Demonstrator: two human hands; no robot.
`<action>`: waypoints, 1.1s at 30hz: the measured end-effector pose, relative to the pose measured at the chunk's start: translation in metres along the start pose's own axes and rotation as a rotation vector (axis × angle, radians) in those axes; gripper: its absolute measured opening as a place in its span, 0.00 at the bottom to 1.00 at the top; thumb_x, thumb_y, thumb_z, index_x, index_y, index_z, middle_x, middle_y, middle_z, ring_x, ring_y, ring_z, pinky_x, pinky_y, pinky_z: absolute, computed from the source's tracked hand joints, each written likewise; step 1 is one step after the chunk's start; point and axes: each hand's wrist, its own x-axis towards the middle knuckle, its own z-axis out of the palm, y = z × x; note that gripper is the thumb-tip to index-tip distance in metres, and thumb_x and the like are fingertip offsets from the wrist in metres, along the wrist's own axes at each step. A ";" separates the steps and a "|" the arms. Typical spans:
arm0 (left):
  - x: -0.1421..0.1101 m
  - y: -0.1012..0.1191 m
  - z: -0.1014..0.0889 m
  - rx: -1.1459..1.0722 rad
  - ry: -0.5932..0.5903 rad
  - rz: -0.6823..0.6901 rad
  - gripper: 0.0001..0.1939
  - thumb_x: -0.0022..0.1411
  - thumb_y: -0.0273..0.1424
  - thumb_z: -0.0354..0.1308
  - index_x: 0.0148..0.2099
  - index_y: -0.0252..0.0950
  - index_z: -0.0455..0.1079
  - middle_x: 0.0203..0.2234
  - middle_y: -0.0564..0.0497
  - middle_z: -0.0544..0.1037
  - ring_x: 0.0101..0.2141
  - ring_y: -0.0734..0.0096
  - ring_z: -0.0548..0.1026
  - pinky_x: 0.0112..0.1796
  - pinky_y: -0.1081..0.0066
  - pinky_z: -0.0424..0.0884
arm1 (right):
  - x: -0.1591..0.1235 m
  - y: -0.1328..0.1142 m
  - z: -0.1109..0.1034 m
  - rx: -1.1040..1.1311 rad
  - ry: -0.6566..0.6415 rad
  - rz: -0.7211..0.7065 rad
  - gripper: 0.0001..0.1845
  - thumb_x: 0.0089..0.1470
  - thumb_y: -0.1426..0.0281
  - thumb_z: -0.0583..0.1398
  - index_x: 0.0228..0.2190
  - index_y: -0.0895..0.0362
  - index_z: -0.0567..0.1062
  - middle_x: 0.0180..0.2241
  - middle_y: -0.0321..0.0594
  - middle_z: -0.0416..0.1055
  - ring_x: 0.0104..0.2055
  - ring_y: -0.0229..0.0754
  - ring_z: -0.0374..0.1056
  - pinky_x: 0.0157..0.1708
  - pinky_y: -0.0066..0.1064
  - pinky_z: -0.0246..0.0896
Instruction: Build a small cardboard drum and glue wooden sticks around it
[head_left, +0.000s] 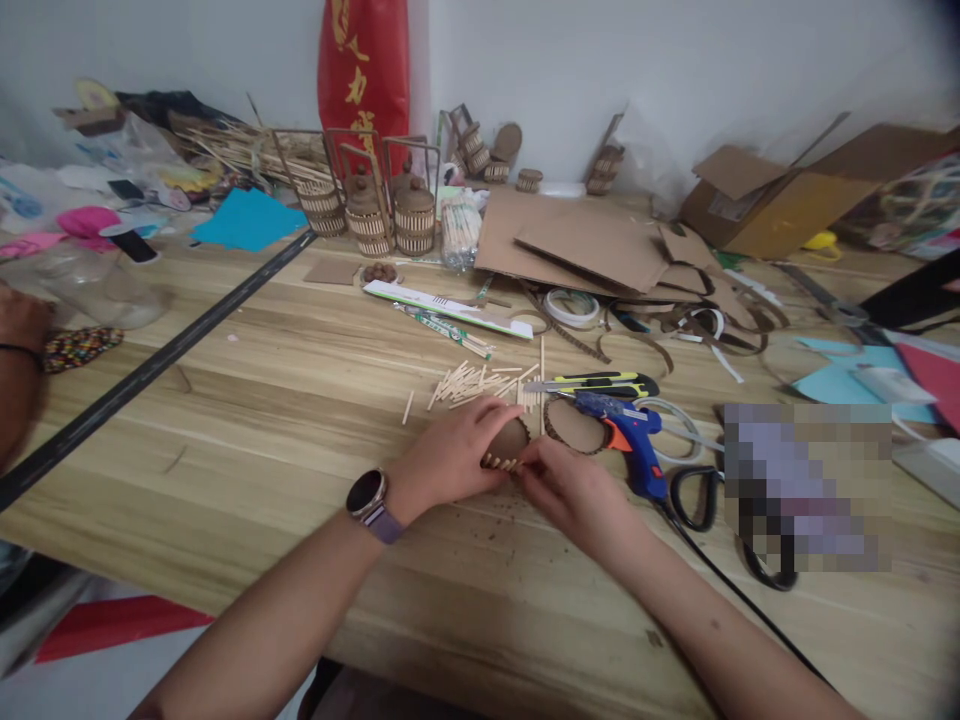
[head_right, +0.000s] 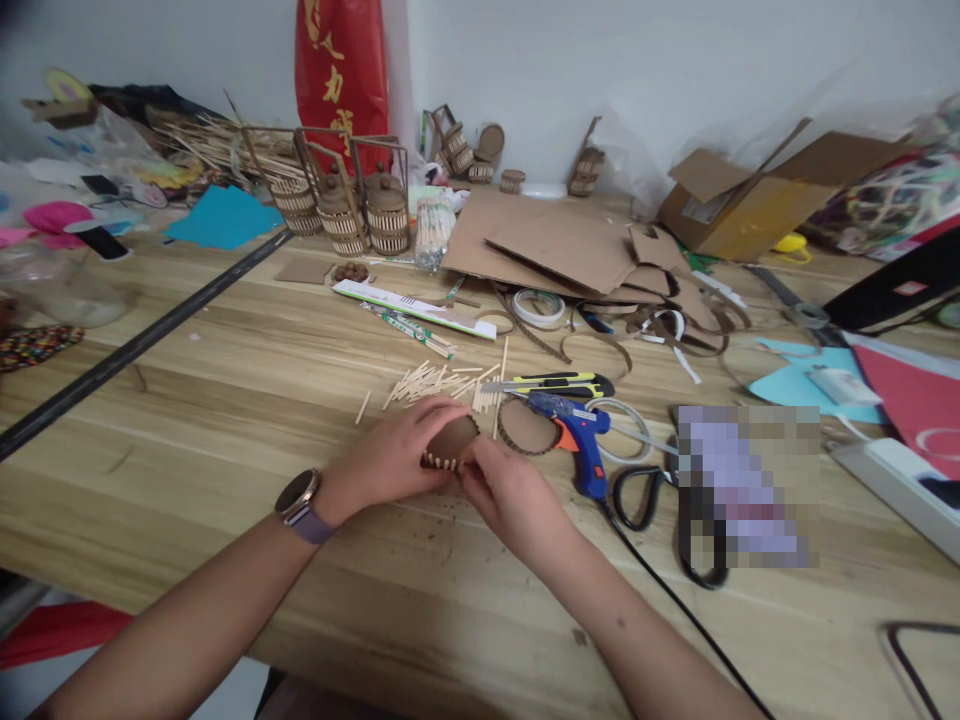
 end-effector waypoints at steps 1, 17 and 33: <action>0.000 0.000 0.000 -0.002 -0.002 -0.002 0.33 0.55 0.26 0.64 0.61 0.37 0.57 0.57 0.42 0.67 0.58 0.54 0.67 0.56 0.54 0.66 | 0.000 0.000 0.000 -0.007 0.000 -0.003 0.06 0.57 0.74 0.53 0.29 0.55 0.67 0.24 0.35 0.69 0.23 0.37 0.64 0.24 0.26 0.54; 0.000 -0.001 0.000 -0.011 -0.013 0.001 0.34 0.54 0.26 0.64 0.61 0.41 0.58 0.57 0.43 0.67 0.58 0.54 0.67 0.57 0.54 0.65 | 0.001 0.000 -0.002 0.026 -0.033 0.029 0.05 0.56 0.73 0.53 0.31 0.54 0.68 0.26 0.36 0.73 0.26 0.38 0.68 0.25 0.27 0.58; -0.004 0.005 -0.003 0.168 0.046 -0.071 0.43 0.50 0.34 0.71 0.64 0.41 0.55 0.64 0.38 0.60 0.62 0.47 0.62 0.59 0.49 0.62 | -0.028 0.055 -0.068 -0.486 0.196 0.596 0.17 0.52 0.51 0.57 0.30 0.53 0.66 0.29 0.47 0.74 0.29 0.51 0.71 0.27 0.37 0.60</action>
